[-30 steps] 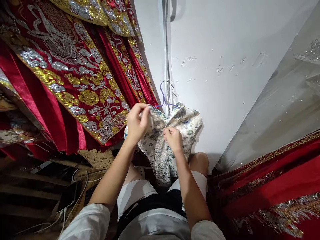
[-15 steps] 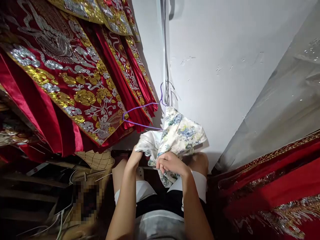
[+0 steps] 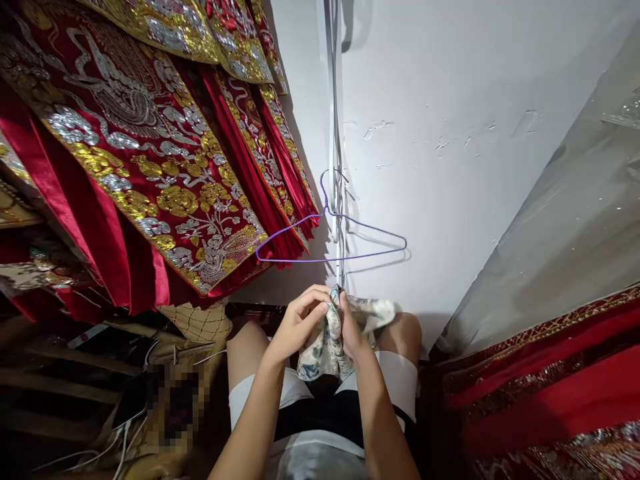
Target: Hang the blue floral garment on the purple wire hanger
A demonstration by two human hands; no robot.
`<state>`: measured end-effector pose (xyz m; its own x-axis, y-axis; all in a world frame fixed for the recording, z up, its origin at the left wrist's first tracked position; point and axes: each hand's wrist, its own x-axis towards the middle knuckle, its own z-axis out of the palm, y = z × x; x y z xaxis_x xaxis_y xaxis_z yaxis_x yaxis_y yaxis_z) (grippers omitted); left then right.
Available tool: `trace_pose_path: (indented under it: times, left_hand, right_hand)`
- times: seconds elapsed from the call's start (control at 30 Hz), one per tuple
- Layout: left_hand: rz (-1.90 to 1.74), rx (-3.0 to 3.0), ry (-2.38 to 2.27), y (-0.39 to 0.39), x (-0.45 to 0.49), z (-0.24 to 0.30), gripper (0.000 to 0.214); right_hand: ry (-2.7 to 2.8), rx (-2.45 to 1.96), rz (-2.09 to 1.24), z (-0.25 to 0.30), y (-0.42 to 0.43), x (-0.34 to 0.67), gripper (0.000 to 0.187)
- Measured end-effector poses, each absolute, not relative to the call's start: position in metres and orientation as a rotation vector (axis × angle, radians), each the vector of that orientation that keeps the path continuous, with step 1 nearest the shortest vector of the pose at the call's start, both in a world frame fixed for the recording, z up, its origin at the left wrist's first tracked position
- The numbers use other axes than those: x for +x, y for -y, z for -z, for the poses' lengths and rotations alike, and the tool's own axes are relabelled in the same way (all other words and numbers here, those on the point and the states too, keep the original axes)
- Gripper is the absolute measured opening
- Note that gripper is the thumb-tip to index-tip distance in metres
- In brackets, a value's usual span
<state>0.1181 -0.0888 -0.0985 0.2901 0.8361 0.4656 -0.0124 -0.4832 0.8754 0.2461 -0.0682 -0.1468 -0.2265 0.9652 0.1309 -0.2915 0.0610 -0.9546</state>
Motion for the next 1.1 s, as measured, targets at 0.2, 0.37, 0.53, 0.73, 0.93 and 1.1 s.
trace_pose_path:
  times: [0.2,0.37,0.53,0.73,0.93,1.1]
  left_hand:
    - [-1.085,1.752,-0.906,0.067,0.094,0.118,0.053]
    - [-0.565,2.005,-1.036,0.067,0.061,0.125,0.055]
    - [-0.399,2.115,-1.117,0.087,0.027,0.121,0.041]
    - [-0.452,2.249,-1.516,0.067,0.003,0.099,0.032]
    - [-0.707,2.370,-1.545,0.029,-0.012,0.078,0.020]
    - [-0.711,2.305,-1.479,0.006,-0.011,0.071,0.015]
  right_hand:
    - [1.468,-0.731,-1.673,0.118,0.077,0.262,0.046]
    - [1.555,-0.946,-1.368,0.090,0.064,0.306,0.024]
    - [1.365,-0.955,-0.606,0.085,0.008,0.311,0.021]
    - [1.635,-1.099,-0.534,0.108,-0.025,0.321,0.023]
    - [1.865,-1.135,-0.495,0.084,-0.001,0.357,0.017]
    - [1.846,-1.109,-0.476,0.072,0.007,0.355,0.024]
